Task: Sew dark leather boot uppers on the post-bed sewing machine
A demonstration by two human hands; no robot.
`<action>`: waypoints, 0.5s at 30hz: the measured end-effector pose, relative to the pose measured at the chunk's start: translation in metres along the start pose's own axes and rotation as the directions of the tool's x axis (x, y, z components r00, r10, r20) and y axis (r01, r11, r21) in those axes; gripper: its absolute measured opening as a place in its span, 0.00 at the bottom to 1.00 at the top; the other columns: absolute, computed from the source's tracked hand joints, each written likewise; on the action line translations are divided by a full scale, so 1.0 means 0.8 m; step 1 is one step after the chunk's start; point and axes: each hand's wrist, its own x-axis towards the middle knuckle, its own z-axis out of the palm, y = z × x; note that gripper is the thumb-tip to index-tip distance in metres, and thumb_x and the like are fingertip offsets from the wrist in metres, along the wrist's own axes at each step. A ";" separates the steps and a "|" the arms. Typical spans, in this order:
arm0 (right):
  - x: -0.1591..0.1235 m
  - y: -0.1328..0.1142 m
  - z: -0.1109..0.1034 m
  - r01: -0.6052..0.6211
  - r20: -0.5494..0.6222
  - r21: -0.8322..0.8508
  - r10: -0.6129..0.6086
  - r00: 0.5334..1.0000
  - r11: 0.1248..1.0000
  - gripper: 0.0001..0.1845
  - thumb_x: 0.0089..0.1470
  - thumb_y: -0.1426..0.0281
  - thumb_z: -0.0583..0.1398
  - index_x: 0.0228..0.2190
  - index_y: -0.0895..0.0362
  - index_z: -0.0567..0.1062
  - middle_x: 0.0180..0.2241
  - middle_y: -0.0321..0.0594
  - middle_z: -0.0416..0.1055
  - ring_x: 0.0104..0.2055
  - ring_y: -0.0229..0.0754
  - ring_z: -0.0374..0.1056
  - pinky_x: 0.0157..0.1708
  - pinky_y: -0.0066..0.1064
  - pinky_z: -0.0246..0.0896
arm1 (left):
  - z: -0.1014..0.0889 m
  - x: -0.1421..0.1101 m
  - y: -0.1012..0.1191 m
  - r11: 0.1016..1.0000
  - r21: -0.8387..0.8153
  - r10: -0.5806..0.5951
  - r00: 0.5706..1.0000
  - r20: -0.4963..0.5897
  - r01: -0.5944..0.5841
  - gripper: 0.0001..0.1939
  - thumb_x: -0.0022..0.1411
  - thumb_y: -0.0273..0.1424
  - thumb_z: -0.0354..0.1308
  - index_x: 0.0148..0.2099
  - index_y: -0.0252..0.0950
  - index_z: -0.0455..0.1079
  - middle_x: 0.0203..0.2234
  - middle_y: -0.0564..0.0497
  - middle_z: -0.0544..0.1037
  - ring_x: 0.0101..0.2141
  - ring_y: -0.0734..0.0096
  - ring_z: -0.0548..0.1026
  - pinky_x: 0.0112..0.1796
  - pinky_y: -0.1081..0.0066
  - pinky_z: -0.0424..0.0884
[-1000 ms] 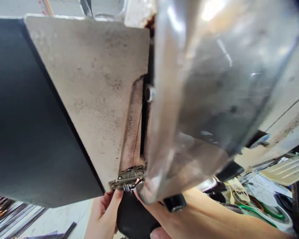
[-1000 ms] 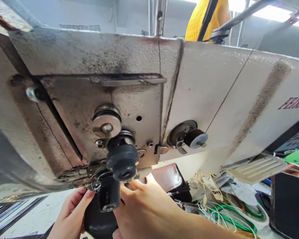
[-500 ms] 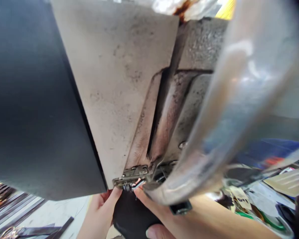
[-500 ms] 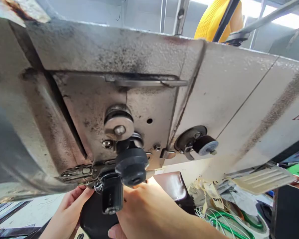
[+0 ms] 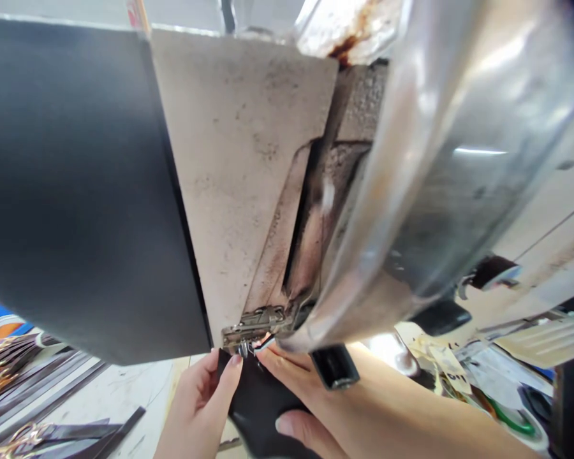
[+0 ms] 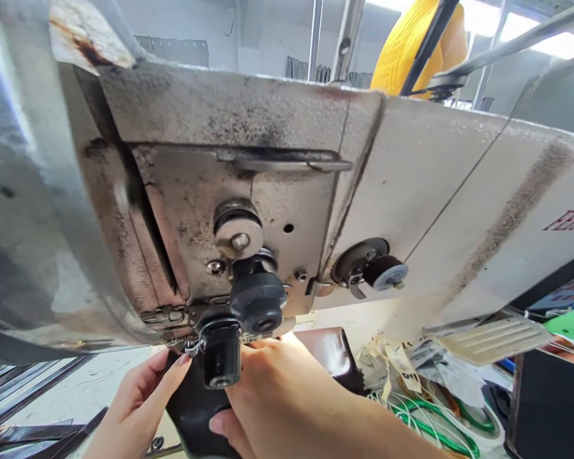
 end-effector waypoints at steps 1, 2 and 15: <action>0.001 -0.001 0.003 -0.002 -0.007 -0.012 0.002 1.000 1.000 0.24 0.51 0.68 0.72 0.50 0.55 0.77 0.46 0.39 0.80 0.40 0.47 0.77 0.39 0.36 0.71 | 0.000 0.002 -0.001 1.000 -0.015 0.010 1.000 0.027 -0.009 0.27 0.58 0.56 0.62 0.41 0.36 0.78 0.36 0.48 0.82 0.36 0.65 0.75 0.35 0.74 0.74; 0.001 -0.002 0.007 -0.005 -0.009 -0.025 0.005 1.000 1.000 0.25 0.50 0.67 0.72 0.50 0.56 0.78 0.46 0.41 0.80 0.41 0.49 0.78 0.40 0.38 0.72 | -0.001 0.005 -0.001 0.999 -0.040 0.013 0.999 0.043 -0.011 0.26 0.57 0.55 0.63 0.38 0.35 0.78 0.33 0.49 0.82 0.33 0.68 0.74 0.33 0.75 0.73; -0.033 0.032 -0.018 -0.067 0.077 0.265 0.048 0.996 0.962 0.14 0.66 0.75 0.54 0.44 0.50 0.78 0.25 0.31 0.76 0.23 0.37 0.73 0.25 0.24 0.68 | -0.029 0.019 0.009 0.927 -0.228 -0.265 0.950 0.163 0.298 0.25 0.46 0.54 0.72 0.29 0.36 0.80 0.24 0.53 0.81 0.32 0.69 0.77 0.35 0.77 0.70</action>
